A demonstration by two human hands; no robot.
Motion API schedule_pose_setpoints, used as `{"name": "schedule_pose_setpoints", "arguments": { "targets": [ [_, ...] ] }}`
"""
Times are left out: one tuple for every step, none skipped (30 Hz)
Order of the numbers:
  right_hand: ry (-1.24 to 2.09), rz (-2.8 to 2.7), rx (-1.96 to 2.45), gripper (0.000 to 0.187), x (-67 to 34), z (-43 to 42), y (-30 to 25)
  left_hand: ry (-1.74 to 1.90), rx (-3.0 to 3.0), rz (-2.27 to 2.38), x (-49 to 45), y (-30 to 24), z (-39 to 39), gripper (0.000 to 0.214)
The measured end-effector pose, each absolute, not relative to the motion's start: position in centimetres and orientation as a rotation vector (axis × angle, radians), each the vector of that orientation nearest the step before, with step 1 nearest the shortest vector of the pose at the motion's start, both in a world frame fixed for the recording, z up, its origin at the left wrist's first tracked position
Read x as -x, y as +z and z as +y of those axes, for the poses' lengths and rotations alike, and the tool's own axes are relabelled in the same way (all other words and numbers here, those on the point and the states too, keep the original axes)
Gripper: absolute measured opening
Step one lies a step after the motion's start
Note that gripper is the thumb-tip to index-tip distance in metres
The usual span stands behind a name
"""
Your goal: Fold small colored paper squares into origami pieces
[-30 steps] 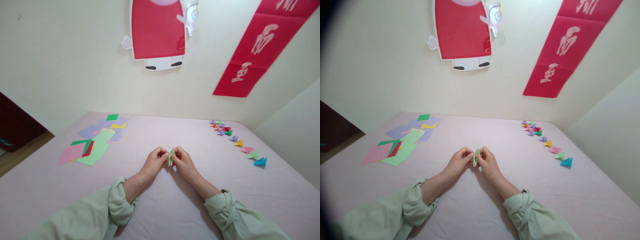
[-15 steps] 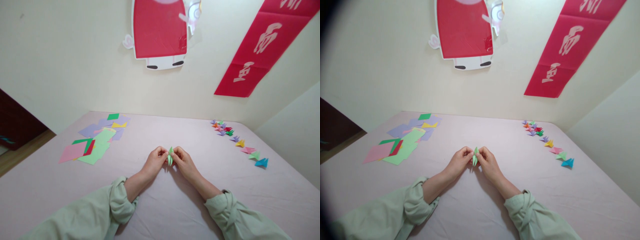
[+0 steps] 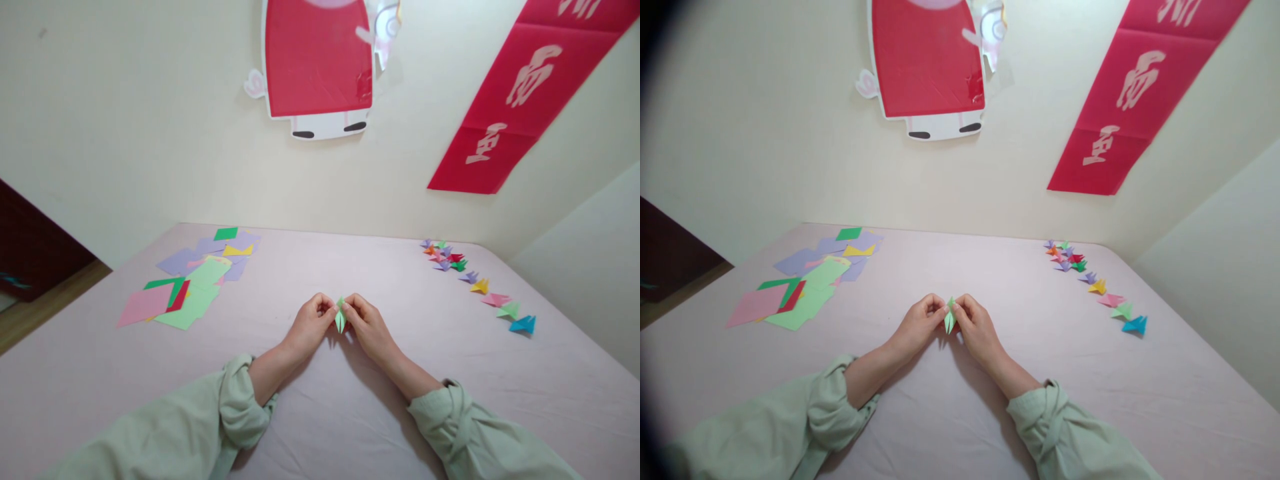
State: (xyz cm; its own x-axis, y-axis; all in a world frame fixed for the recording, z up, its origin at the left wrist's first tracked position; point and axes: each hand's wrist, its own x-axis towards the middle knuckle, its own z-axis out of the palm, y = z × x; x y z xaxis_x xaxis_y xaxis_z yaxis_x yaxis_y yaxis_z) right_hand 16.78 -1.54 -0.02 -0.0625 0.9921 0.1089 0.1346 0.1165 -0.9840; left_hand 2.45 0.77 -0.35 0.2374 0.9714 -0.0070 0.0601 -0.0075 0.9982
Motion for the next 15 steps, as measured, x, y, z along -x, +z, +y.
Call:
{"name": "schedule_pose_setpoints", "arguments": {
  "targets": [
    [1.101,-1.408,1.192,0.032,-16.77,-1.55,-0.01,1.006,-1.356,1.077,-2.46,-0.39,0.77,0.021],
    [1.107,-1.411,1.185,0.031,-16.77,-1.55,-0.04,1.010,-1.355,1.081,-2.49,-0.41,0.77,0.021],
    [1.111,-1.408,1.179,0.031,-16.78,-1.54,-0.10,1.015,-1.356,1.083,-2.51,-0.43,0.75,0.021],
    [1.115,-1.403,1.175,0.030,-16.79,-1.52,-0.18,1.020,-1.358,1.082,-2.54,-0.44,0.73,0.021],
    [1.117,-1.397,1.175,0.030,-16.80,-1.49,-0.28,1.025,-1.362,1.080,-2.56,-0.44,0.71,0.021],
    [1.115,-1.392,1.176,0.030,-16.82,-1.46,-0.37,1.029,-1.369,1.078,-2.57,-0.43,0.69,0.021],
    [1.109,-1.389,1.180,0.030,-16.84,-1.42,-0.45,1.036,-1.375,1.080,-2.57,-0.42,0.67,0.020],
    [1.101,-1.390,1.185,0.030,-16.86,-1.40,-0.49,1.043,-1.383,1.085,-2.55,-0.41,0.65,0.020],
    [1.087,-1.396,1.191,0.030,-16.88,-1.38,-0.50,1.048,-1.391,1.094,-2.53,-0.40,0.64,0.020],
    [1.068,-1.404,1.199,0.029,-16.91,-1.37,-0.47,1.052,-1.397,1.105,-2.49,-0.40,0.64,0.019],
    [1.045,-1.415,1.208,0.028,-16.93,-1.38,-0.41,1.055,-1.402,1.115,-2.45,-0.42,0.65,0.019],
    [1.022,-1.425,1.218,0.027,-16.96,-1.39,-0.34,1.055,-1.404,1.123,-2.41,-0.44,0.65,0.018],
    [0.999,-1.433,1.230,0.026,-16.99,-1.41,-0.27,1.054,-1.405,1.127,-2.37,-0.47,0.67,0.018],
    [0.979,-1.439,1.243,0.025,-17.02,-1.44,-0.20,1.052,-1.405,1.129,-2.35,-0.50,0.68,0.018],
    [0.962,-1.442,1.253,0.024,-17.04,-1.46,-0.15,1.050,-1.405,1.130,-2.33,-0.52,0.68,0.018]
  ]
}}
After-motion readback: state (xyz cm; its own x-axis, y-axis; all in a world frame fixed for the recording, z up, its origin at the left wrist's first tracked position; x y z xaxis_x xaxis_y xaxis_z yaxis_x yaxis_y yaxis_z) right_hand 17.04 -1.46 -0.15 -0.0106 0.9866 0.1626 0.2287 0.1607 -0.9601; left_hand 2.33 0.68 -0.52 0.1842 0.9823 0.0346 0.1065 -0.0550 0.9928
